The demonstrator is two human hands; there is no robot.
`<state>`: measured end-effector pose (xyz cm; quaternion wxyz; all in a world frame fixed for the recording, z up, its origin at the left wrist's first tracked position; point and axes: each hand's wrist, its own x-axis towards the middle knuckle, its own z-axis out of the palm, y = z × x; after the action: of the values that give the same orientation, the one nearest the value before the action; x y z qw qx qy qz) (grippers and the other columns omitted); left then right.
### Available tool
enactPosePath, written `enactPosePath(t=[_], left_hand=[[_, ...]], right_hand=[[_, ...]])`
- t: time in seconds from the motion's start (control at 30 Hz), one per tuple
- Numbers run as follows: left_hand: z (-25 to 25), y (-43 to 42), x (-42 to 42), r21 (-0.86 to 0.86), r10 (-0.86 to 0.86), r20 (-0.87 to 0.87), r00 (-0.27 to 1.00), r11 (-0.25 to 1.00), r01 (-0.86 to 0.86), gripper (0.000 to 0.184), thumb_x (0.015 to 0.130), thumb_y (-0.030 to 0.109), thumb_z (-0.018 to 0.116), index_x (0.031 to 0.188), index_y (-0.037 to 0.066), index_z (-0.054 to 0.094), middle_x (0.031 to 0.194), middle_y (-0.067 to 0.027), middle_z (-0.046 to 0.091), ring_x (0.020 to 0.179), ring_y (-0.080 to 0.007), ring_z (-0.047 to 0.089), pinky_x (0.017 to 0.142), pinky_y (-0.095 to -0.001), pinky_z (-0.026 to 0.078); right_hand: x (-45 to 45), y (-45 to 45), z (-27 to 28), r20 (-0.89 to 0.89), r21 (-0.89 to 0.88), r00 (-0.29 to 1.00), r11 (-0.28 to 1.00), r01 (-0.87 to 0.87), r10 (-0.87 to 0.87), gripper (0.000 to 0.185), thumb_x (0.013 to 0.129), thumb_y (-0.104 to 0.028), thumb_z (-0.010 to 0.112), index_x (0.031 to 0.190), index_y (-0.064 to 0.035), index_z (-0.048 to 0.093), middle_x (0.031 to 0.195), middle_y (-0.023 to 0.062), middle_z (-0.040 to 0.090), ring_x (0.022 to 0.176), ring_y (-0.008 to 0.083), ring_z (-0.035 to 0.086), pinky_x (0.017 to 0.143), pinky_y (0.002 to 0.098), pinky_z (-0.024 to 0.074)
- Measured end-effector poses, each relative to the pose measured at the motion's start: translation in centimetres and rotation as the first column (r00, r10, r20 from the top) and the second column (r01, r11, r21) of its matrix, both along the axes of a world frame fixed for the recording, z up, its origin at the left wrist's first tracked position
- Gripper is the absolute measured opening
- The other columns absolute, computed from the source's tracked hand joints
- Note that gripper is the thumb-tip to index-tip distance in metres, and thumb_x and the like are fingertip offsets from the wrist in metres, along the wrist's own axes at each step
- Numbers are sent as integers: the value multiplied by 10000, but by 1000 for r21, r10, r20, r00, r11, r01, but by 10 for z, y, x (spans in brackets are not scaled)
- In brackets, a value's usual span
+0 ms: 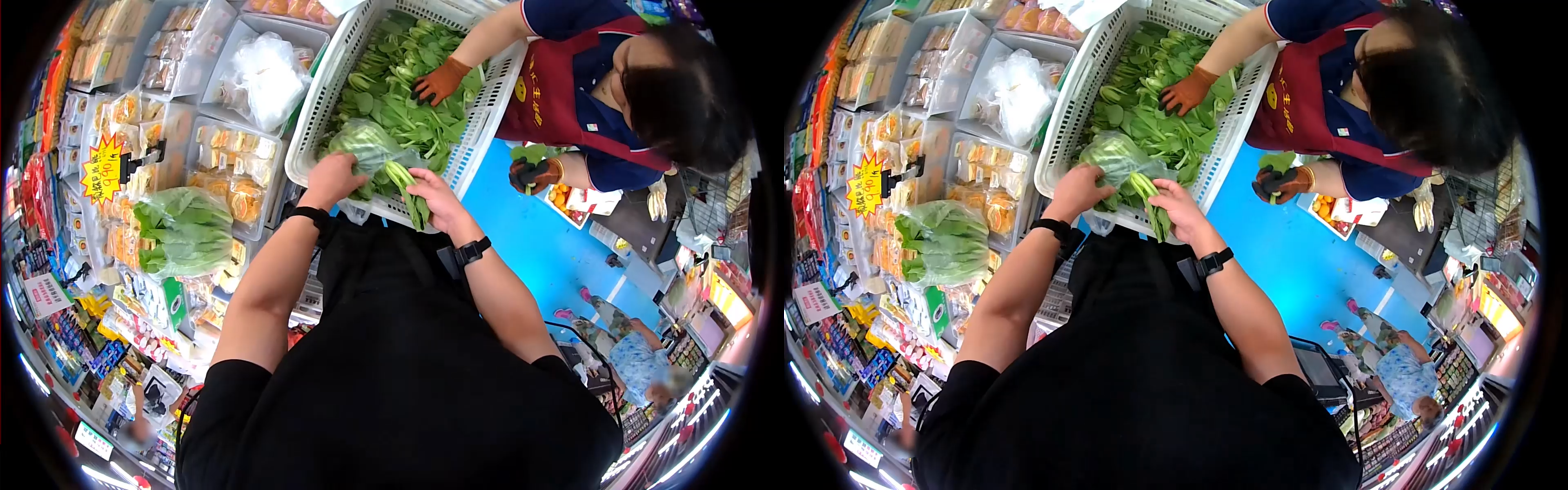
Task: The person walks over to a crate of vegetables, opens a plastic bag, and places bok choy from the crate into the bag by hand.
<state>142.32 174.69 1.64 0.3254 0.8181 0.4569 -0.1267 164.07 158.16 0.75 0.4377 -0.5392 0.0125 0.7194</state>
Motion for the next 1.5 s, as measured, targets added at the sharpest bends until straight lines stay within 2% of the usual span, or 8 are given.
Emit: enactPosePath(t=[0.27, 0.53, 0.63, 0.7, 0.93, 1.0, 1.2, 1.5], left_hand=[[-13, -10, -5, 44, 46, 53, 998, 998, -49, 261, 923, 314, 744, 1016, 74, 783, 1032, -148, 722, 1007, -373, 716, 871, -499, 581], [-11, -15, 3, 80, -26, 26, 999, 997, 24, 232, 927, 283, 709, 1008, 76, 775, 1040, -164, 715, 1009, -392, 710, 863, -519, 582], [-20, -12, 4, 81, 58, 54, 997, 995, -62, 235, 902, 276, 718, 998, 74, 791, 1011, -173, 725, 1008, -393, 711, 863, -502, 580], [-20, -9, 5, -109, 331, 168, 929, 943, -316, 240, 887, 255, 708, 988, 59, 802, 984, -187, 747, 966, -398, 713, 850, -488, 574], [-21, -14, 3, -74, 389, 243, 889, 921, -383, 272, 891, 260, 681, 986, 31, 793, 951, -202, 767, 890, -395, 721, 822, -475, 572], [-21, -16, 6, -159, 518, 205, 831, 855, -494, 280, 894, 267, 700, 961, 7, 780, 913, -176, 762, 865, -316, 733, 808, -427, 569], [-38, -9, 10, -406, 782, 200, 591, 615, -676, 285, 940, 259, 697, 1022, -5, 762, 902, -159, 770, 866, -280, 752, 803, -389, 569], [-30, -16, 6, -229, 601, 415, 683, 796, -561, 215, 980, 183, 721, 1082, -3, 757, 964, -173, 753, 876, -291, 745, 816, -397, 579]], right_hand=[[-19, 18, -9, 315, 61, 910, 951, -302, 269, 455, 904, -46, 721, 1342, 25, 623, 1184, 101, 720, 1021, 178, 675, 905, 312, 532], [-11, 15, -26, 495, 5, 815, 937, -350, 302, 454, 876, -72, 727, 1316, 27, 677, 1174, 103, 764, 1032, 175, 697, 927, 307, 536], [-8, 18, -16, 494, 27, 816, 932, -361, 301, 458, 884, -79, 723, 1328, 23, 676, 1207, 108, 762, 1059, 178, 697, 945, 307, 532], [-8, 20, -14, 489, 55, 823, 931, -360, 289, 458, 889, -83, 722, 1332, 22, 676, 1211, 109, 761, 1064, 180, 697, 950, 308, 531], [-23, 34, -25, 568, 83, 802, 956, -283, 188, 448, 887, -119, 727, 1308, 24, 669, 1204, 130, 772, 1079, 209, 726, 963, 329, 547], [-25, 35, -29, 617, 40, 754, 948, -315, 224, 453, 881, -130, 732, 1302, 23, 665, 1191, 134, 777, 1075, 221, 736, 961, 339, 554], [-28, 31, -30, 660, 6, 705, 937, -349, 258, 466, 873, -161, 745, 1293, 23, 661, 1192, 158, 772, 1098, 287, 741, 975, 387, 558], [-56, 58, -43, 733, 194, 669, 903, -384, 127, 555, 857, -207, 795, 1337, 22, 638, 1286, 216, 724, 1202, 361, 698, 1024, 430, 541]])
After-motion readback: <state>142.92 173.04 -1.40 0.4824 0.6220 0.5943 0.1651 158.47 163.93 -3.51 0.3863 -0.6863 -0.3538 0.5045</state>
